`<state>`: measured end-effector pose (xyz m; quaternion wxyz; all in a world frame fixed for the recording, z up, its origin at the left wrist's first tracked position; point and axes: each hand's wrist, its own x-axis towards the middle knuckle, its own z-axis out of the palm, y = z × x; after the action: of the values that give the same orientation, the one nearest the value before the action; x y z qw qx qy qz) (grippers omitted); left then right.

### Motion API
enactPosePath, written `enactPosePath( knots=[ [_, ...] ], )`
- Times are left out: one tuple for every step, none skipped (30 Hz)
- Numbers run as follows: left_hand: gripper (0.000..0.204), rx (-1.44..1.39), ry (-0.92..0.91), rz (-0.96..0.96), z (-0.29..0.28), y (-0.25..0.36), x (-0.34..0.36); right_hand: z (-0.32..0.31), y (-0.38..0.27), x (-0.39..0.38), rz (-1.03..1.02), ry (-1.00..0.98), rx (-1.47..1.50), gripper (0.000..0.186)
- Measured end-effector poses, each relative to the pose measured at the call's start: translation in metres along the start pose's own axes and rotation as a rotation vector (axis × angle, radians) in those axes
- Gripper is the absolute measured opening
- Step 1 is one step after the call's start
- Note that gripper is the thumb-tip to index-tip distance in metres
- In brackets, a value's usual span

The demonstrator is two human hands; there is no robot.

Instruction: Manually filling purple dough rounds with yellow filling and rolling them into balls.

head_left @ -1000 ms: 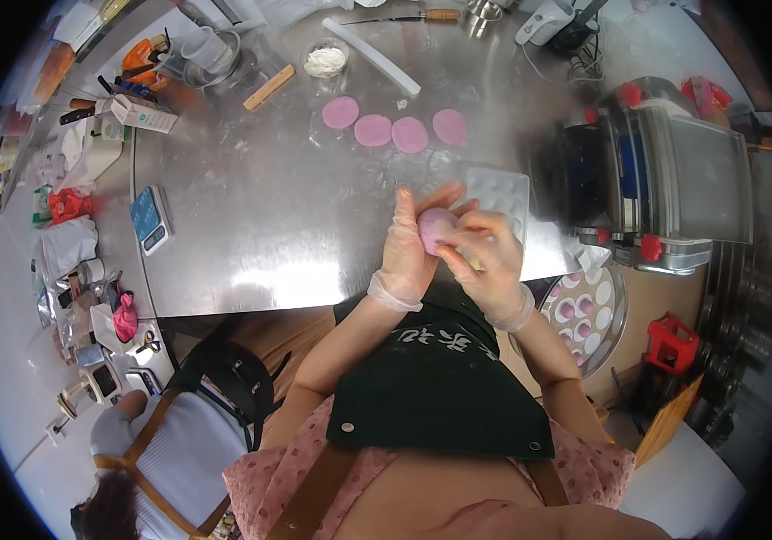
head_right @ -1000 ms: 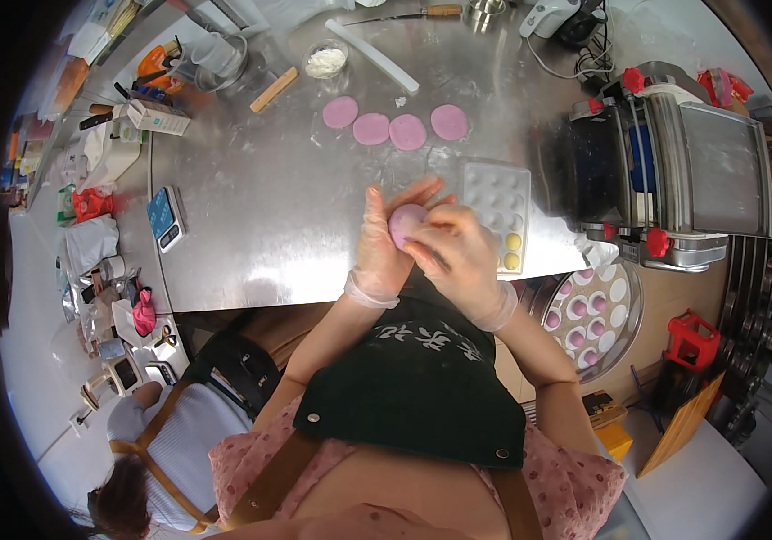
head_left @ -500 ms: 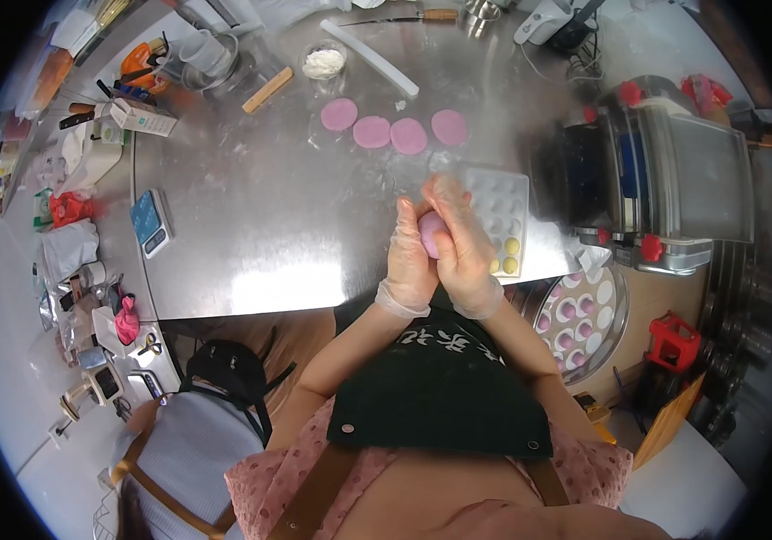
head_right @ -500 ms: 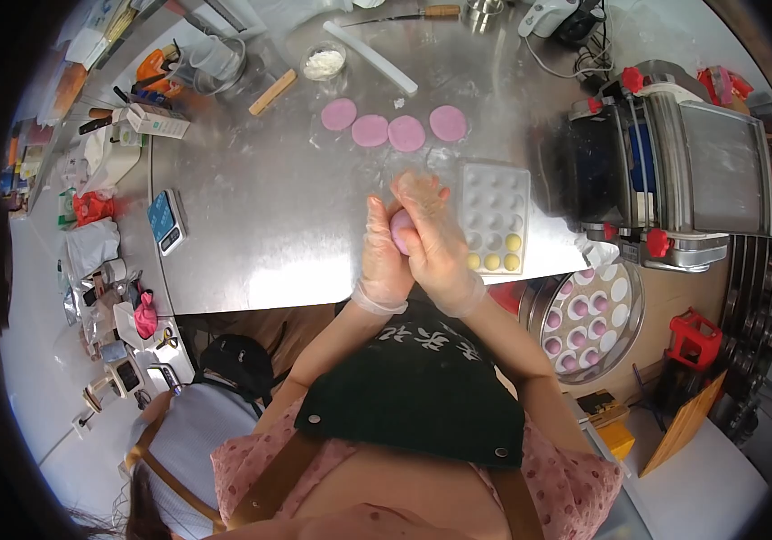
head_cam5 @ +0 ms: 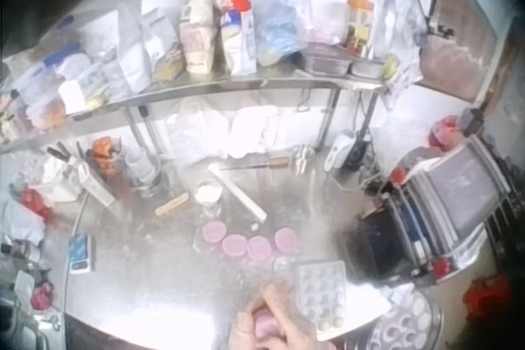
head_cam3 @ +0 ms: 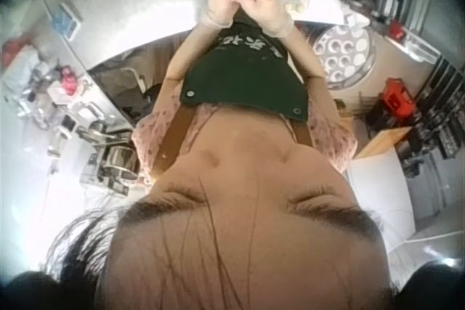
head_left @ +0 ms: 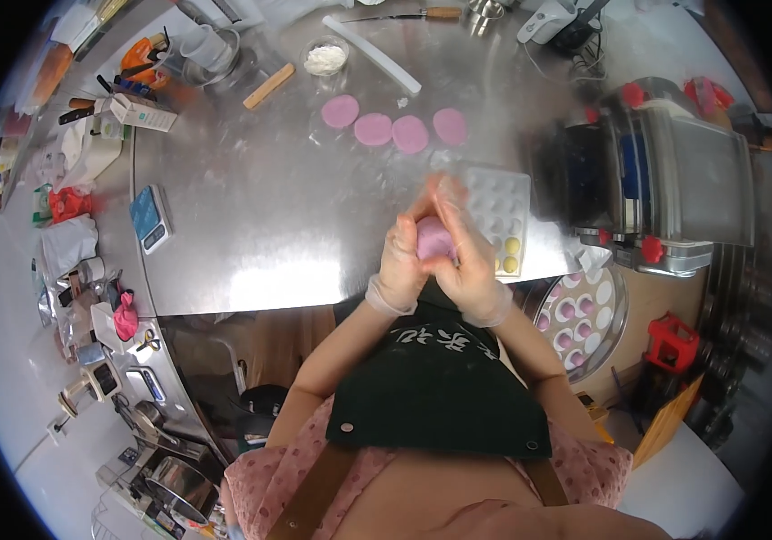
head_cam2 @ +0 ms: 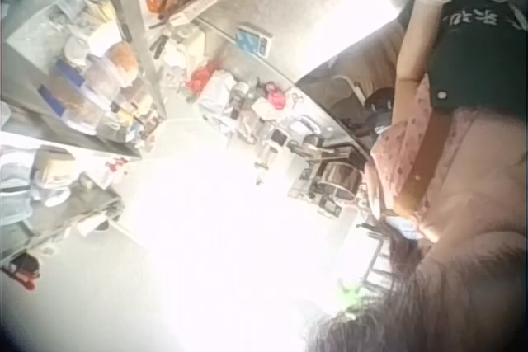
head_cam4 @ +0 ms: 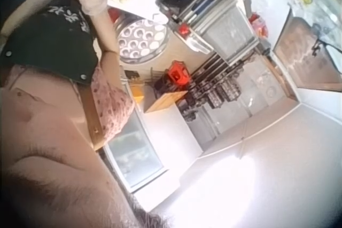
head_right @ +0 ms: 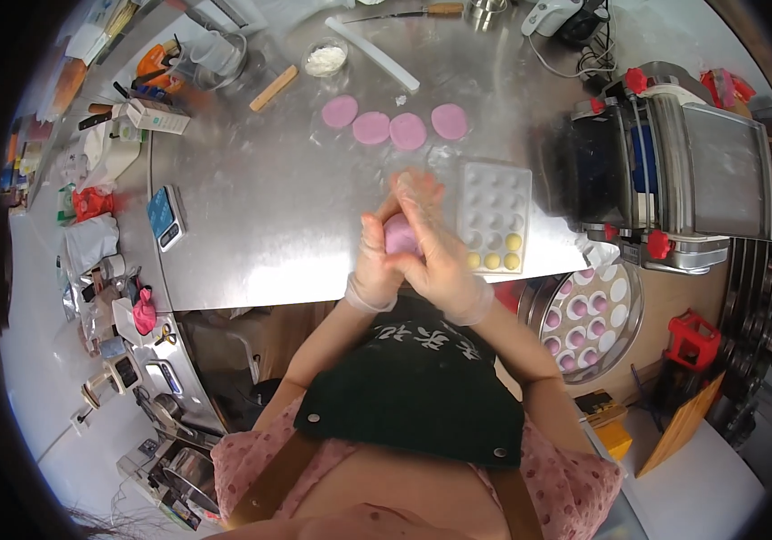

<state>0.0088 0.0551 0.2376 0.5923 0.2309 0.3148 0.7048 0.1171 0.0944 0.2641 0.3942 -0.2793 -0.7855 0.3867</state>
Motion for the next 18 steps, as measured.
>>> enactPosePath(
  knots=[
    [0.09, -0.031, -0.134, -0.15, -0.006, 0.009, 0.002, -0.008, -0.01, 0.011, -0.034, -0.02, -0.058, 0.08],
    [0.09, -0.061, -0.268, -0.3, -0.012, 0.016, 0.005, -0.008, -0.006, 0.011, -0.034, -0.02, -0.056, 0.08],
    [0.092, -0.088, -0.324, -0.359, -0.016, 0.015, 0.01, -0.01, 0.0, 0.011, -0.057, -0.081, -0.03, 0.078],
    [0.092, -0.088, -0.327, -0.357, -0.015, 0.012, 0.01, -0.011, 0.005, 0.01, -0.079, -0.141, -0.004, 0.075],
    [0.093, -0.152, -0.263, -0.322, -0.013, 0.008, 0.01, -0.012, 0.009, 0.007, -0.082, -0.14, -0.007, 0.075],
    [0.094, -0.216, -0.198, -0.29, -0.009, 0.003, 0.01, -0.011, 0.015, 0.003, -0.094, -0.105, 0.009, 0.073],
    [0.094, -0.214, -0.2, -0.292, 0.0, -0.001, 0.006, -0.01, 0.016, 0.002, -0.105, -0.069, 0.026, 0.07],
    [0.094, -0.188, -0.104, -0.165, 0.014, -0.006, -0.002, -0.005, 0.013, 0.0, -0.104, -0.066, 0.026, 0.07],
    [0.095, -0.162, -0.01, -0.037, 0.022, -0.009, -0.007, 0.004, 0.006, -0.002, -0.04, 0.074, 0.045, 0.062],
    [0.095, -0.162, -0.011, -0.04, 0.021, -0.01, -0.007, 0.009, 0.002, -0.004, 0.024, 0.214, 0.063, 0.055],
    [0.094, -0.142, -0.048, -0.043, 0.017, -0.011, -0.006, 0.004, 0.0, -0.003, 0.025, 0.216, 0.062, 0.055],
    [0.093, -0.121, -0.078, -0.042, 0.013, -0.011, -0.006, -0.003, -0.003, 0.0, -0.029, 0.117, -0.035, 0.054],
    [0.09, -0.151, -0.174, -0.129, 0.005, -0.004, -0.003, -0.009, -0.007, 0.003, -0.081, 0.022, -0.134, 0.054],
    [0.09, -0.149, -0.172, -0.13, -0.002, 0.004, 0.002, -0.013, -0.011, 0.006, -0.08, 0.023, -0.131, 0.054],
    [0.091, -0.095, -0.259, -0.301, -0.005, 0.013, 0.01, -0.017, -0.014, 0.011, -0.118, -0.007, -0.21, 0.055],
    [0.091, -0.039, -0.345, -0.471, -0.006, 0.018, 0.014, -0.02, -0.015, 0.013, -0.155, -0.036, -0.289, 0.056],
    [0.092, -0.069, -0.198, -0.467, 0.001, 0.013, 0.014, -0.02, -0.014, 0.011, -0.157, -0.036, -0.289, 0.056],
    [0.092, -0.068, -0.201, -0.466, 0.004, 0.008, 0.012, -0.019, -0.012, 0.009, -0.153, -0.037, -0.221, 0.054]
  ],
)
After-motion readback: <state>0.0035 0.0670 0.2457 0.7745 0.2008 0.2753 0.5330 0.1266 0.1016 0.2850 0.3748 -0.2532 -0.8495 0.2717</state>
